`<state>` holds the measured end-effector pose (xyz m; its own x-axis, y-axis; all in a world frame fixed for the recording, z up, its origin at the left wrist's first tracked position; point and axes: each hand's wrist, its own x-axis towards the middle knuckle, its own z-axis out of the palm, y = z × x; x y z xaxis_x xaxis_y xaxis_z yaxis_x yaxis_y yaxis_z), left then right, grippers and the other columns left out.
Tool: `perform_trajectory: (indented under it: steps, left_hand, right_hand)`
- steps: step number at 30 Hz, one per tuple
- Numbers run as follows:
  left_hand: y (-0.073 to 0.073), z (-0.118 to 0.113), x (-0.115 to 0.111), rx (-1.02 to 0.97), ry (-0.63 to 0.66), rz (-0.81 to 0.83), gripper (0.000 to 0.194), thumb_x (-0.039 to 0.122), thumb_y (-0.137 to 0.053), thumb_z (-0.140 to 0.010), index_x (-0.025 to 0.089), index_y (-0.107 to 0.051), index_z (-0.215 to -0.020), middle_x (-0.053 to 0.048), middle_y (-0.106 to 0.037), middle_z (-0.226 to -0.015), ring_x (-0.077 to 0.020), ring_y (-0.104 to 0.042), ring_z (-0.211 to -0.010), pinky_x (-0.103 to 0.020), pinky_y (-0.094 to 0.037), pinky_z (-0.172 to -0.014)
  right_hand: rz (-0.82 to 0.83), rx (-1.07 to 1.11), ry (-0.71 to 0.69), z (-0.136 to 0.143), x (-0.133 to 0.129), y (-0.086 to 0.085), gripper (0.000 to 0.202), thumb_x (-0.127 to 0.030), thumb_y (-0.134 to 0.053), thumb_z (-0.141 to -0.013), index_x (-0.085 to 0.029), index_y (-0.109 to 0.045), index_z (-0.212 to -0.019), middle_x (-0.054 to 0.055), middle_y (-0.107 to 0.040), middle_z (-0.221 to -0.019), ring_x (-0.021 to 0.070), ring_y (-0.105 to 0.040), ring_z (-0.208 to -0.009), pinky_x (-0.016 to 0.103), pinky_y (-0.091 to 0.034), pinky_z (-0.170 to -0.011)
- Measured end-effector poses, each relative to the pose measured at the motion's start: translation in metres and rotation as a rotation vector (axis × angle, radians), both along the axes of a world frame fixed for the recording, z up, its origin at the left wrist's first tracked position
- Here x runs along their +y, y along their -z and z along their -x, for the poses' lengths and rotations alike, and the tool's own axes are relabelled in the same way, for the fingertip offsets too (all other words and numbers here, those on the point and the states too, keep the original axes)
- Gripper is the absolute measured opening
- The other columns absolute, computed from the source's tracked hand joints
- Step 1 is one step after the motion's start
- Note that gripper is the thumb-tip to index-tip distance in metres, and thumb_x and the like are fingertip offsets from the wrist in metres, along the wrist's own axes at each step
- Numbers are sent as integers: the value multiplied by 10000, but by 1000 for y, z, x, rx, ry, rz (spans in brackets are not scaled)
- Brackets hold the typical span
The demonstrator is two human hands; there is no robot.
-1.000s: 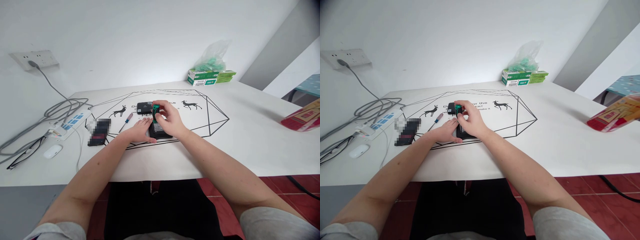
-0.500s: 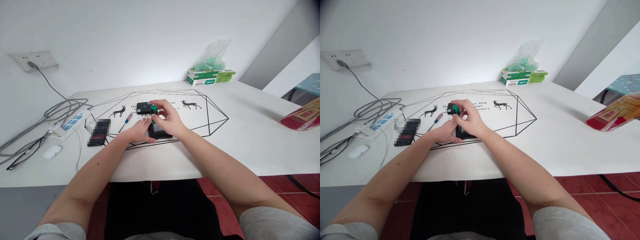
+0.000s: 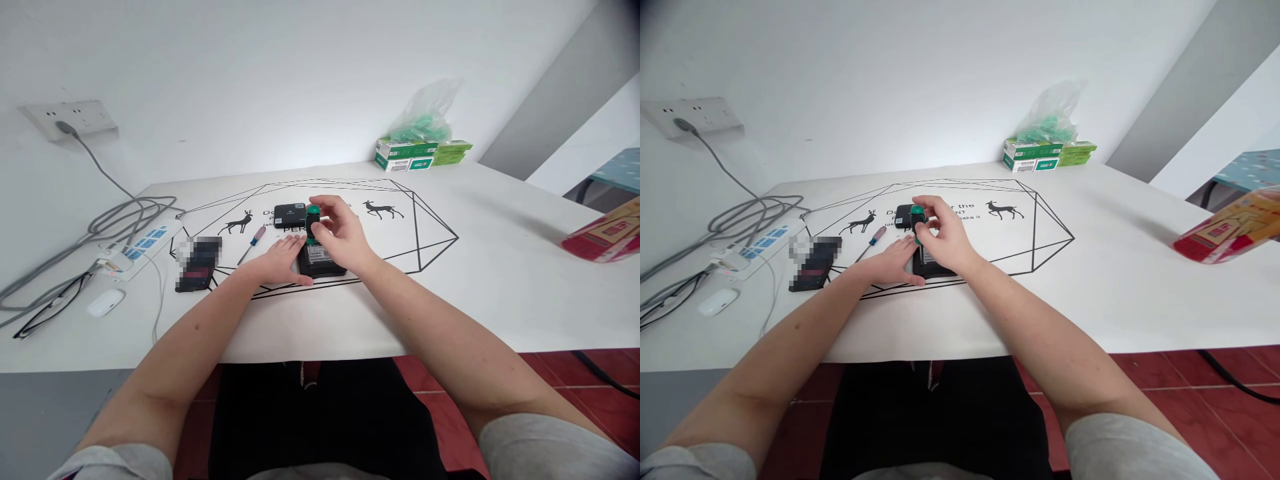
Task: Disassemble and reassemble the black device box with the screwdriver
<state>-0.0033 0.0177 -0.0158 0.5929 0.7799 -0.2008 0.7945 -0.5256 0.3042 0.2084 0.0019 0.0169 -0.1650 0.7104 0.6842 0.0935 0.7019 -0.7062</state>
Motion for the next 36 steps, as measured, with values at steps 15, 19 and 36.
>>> perform_trajectory:
  steps: [15, 19, 36]
  left_hand:
    - [0, 0, 1, 8, 16, -12, 1405, 977, -616, -803, 136, -102, -1805, -224, -51, -1888, -482, -29, -1742, -605, -113, -1398]
    - [1, 1, 2, -14, 35, -38, 1396, 982, -608, -802, 117, -137, -1793, -238, -129, -1878, -479, -79, -1739, -596, -125, -1395]
    - [5, 3, 4, 4, 35, -38, 1437, 1011, -589, -794, 135, -75, -1812, -213, -65, -1889, -490, -31, -1740, -609, -104, -1397]
  right_hand:
    - [0, 35, 7, 1, 1, 1, 392, -268, -661, -907, -296, -663, -1298, 73, -718, -1275, 244, -685, -1113, 426, -649, -867]
    - [-9, -4, -26, 2, -1, 1, 391, -259, -646, -910, -282, -670, -1299, 86, -735, -1335, 242, -706, -1107, 431, -662, -882]
    - [-121, -54, -26, -2, 4, 1, 361, -144, -526, -963, -303, -702, -1235, 73, -645, -1178, 242, -654, -1053, 427, -639, -819]
